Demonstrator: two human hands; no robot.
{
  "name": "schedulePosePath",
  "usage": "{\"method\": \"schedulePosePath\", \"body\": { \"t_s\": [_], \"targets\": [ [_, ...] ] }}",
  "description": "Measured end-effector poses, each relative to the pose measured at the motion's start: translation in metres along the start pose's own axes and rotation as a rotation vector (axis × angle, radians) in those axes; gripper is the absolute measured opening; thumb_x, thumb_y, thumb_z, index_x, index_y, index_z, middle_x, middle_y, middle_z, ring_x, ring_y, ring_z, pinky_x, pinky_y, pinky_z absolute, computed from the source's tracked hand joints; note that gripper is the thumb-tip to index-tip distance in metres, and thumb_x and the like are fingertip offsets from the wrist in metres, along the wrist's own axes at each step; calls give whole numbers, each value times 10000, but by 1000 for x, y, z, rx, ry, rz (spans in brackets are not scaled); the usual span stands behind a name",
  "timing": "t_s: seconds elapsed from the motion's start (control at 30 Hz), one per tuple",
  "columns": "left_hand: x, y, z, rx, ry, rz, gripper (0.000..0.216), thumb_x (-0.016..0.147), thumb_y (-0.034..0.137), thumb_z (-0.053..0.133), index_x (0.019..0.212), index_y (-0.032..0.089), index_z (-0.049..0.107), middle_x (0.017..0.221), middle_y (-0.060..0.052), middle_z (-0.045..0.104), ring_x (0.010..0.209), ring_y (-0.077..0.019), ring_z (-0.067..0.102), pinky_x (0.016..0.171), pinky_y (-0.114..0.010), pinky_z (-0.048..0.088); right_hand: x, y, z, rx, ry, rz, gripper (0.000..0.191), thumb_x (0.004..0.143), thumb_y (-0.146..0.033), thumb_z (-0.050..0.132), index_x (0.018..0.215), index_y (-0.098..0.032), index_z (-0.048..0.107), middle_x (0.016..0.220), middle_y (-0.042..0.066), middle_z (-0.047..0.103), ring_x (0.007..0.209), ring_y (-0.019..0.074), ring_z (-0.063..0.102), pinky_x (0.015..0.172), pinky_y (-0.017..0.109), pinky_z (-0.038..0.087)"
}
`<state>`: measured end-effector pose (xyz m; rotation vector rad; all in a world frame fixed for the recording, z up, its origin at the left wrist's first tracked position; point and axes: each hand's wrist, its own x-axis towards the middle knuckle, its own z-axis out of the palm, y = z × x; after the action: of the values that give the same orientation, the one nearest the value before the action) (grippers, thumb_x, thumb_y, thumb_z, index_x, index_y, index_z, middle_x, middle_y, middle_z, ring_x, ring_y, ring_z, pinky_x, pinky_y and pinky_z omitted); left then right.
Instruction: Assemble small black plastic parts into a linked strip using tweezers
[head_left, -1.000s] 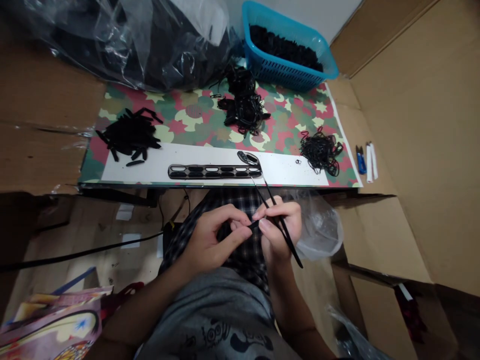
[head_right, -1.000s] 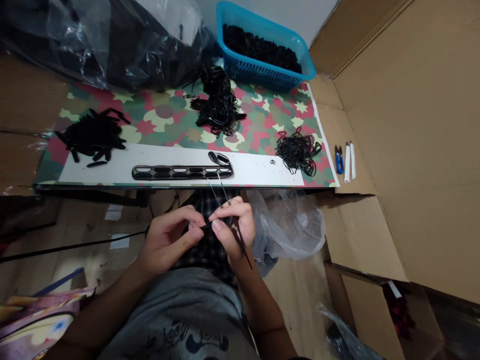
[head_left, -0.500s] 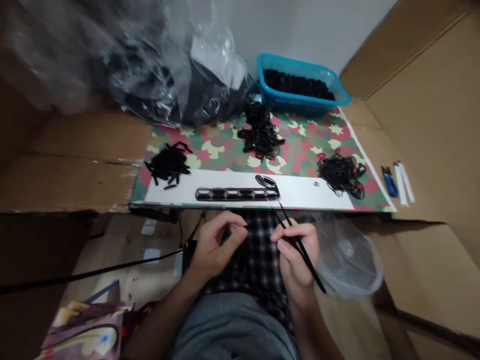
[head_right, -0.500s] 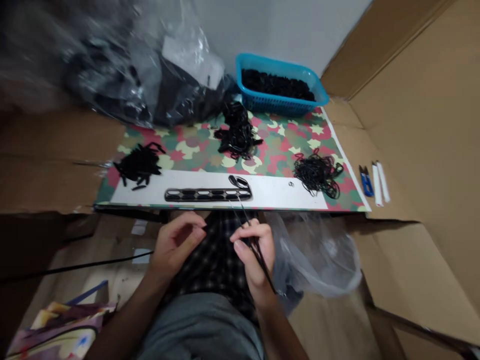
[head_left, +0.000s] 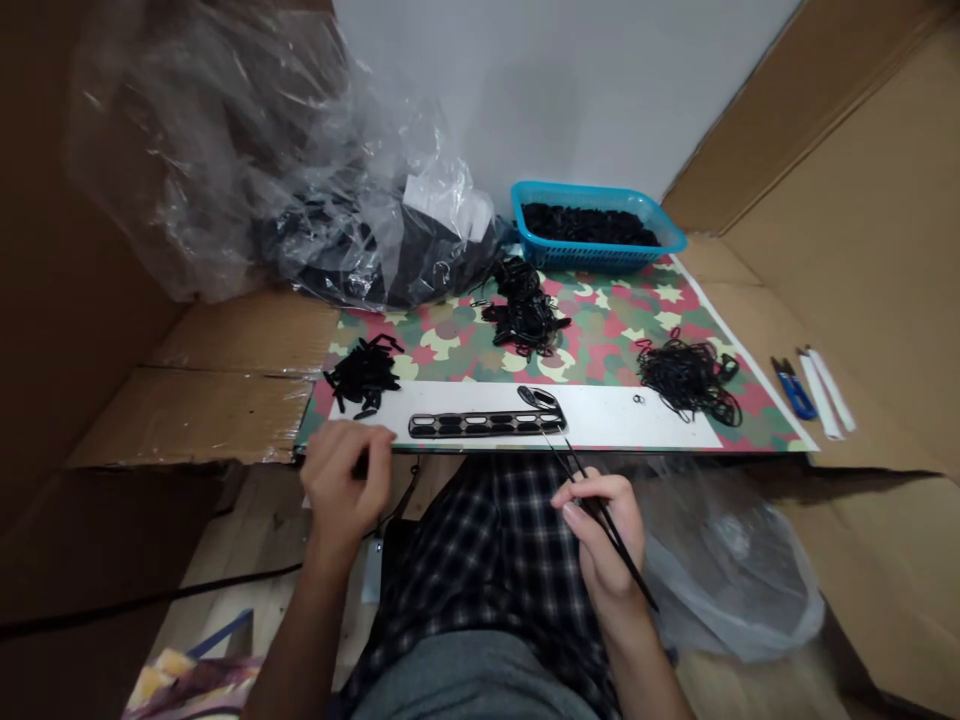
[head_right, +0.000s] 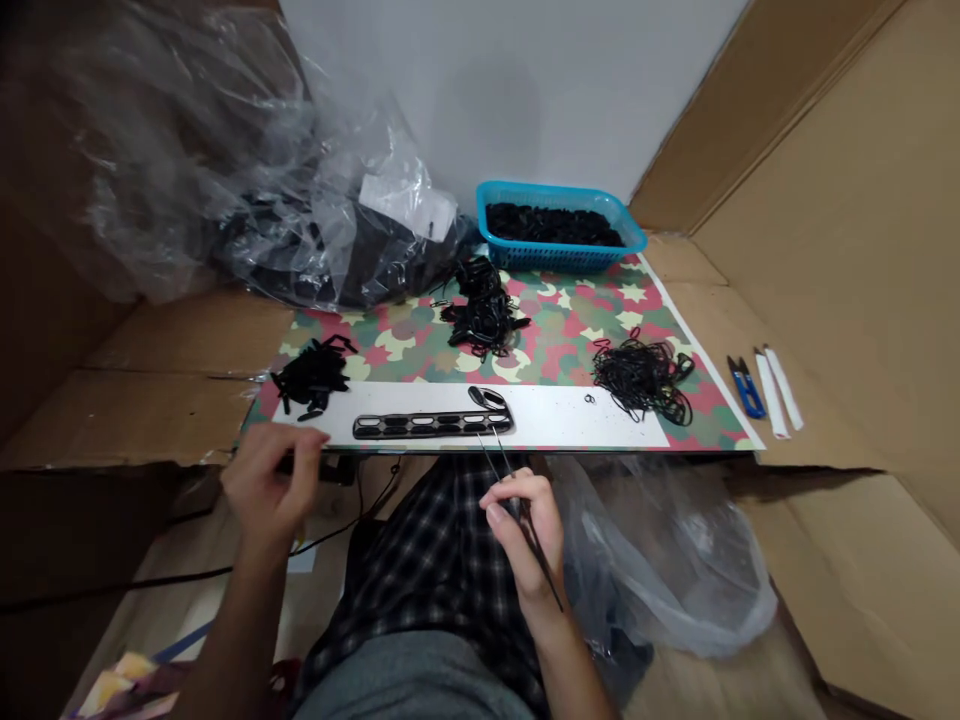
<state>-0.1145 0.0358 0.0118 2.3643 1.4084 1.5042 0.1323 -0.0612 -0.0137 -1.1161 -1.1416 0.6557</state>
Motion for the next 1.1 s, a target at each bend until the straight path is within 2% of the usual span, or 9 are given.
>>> {"method": "schedulePosePath", "body": {
  "t_s": [0.1, 0.2, 0.27, 0.33, 0.43, 0.57, 0.7, 0.87, 1.1],
  "targets": [
    [-26, 14, 0, 7, -171, 93, 138, 862, 79, 613, 796, 199, 600, 679, -1, 644, 656, -164, 569, 669, -328, 391, 2, 3, -6, -46, 37, -39, 39, 882, -255, 623, 920, -252, 617, 725, -3, 622, 690, 208, 573, 628, 330, 445],
    [-44, 18, -5, 47, -296, 80, 95, 834, 200, 676, 912, 197, 622, 785, -30, 679, 719, -189, 607, 670, -327, 412, 6, 10, -15, -114, 92, -77, 63, 884, -301, 627, 927, -256, 622, 727, -4, 641, 677, 213, 597, 629, 341, 459],
    [-47, 19, -6, 19, -314, 50, 222, 830, 268, 670, 1030, 188, 617, 836, -46, 683, 750, -209, 624, 686, -335, 437, 11, 14, -22, -183, 129, -115, 95, 883, -338, 632, 937, -261, 630, 737, -3, 655, 681, 218, 614, 637, 352, 479],
    [-42, 24, -2, -73, -279, 21, 206, 867, 203, 610, 1073, 187, 601, 778, -22, 668, 692, -184, 614, 673, -316, 449, 20, 13, -28, -260, 128, -143, 104, 890, -345, 636, 956, -265, 642, 769, -1, 664, 702, 221, 631, 655, 358, 499],
    [-26, 33, 15, -178, -207, 45, 187, 890, 68, 536, 1013, 193, 599, 713, 8, 653, 618, -142, 584, 643, -280, 439, 43, 3, -32, -364, -31, -119, 72, 941, -299, 599, 990, -276, 646, 855, -5, 672, 740, 204, 649, 675, 336, 504],
    [-5, 40, 42, -16, -277, 92, 184, 906, 241, 581, 1079, 178, 598, 913, -71, 702, 853, -236, 639, 746, -353, 436, 75, -12, -19, -590, -353, -195, 104, 981, -276, 525, 957, -253, 624, 873, 21, 683, 796, 226, 654, 721, 348, 487],
    [-2, 38, 54, 96, -331, 82, 233, 925, 314, 568, 1109, 175, 597, 952, -88, 685, 889, -259, 612, 739, -362, 400, 91, -10, -1, -710, -453, -252, 141, 995, -272, 483, 916, -234, 594, 793, 22, 659, 707, 218, 628, 676, 338, 446],
    [-6, 35, 55, 135, -323, 96, 238, 908, 317, 596, 1092, 167, 616, 943, -92, 673, 855, -258, 597, 709, -358, 383, 93, -3, -5, -597, -300, -167, 156, 975, -261, 465, 852, -246, 560, 708, -17, 609, 623, 185, 593, 626, 312, 438],
    [-5, 33, 54, 142, -326, 101, 247, 899, 319, 599, 1094, 171, 624, 925, -94, 672, 848, -264, 610, 715, -366, 395, 61, 1, -56, -429, 62, 1, 136, 932, -337, 554, 878, -238, 632, 595, -39, 608, 510, 179, 582, 503, 297, 434]
  ]
}}
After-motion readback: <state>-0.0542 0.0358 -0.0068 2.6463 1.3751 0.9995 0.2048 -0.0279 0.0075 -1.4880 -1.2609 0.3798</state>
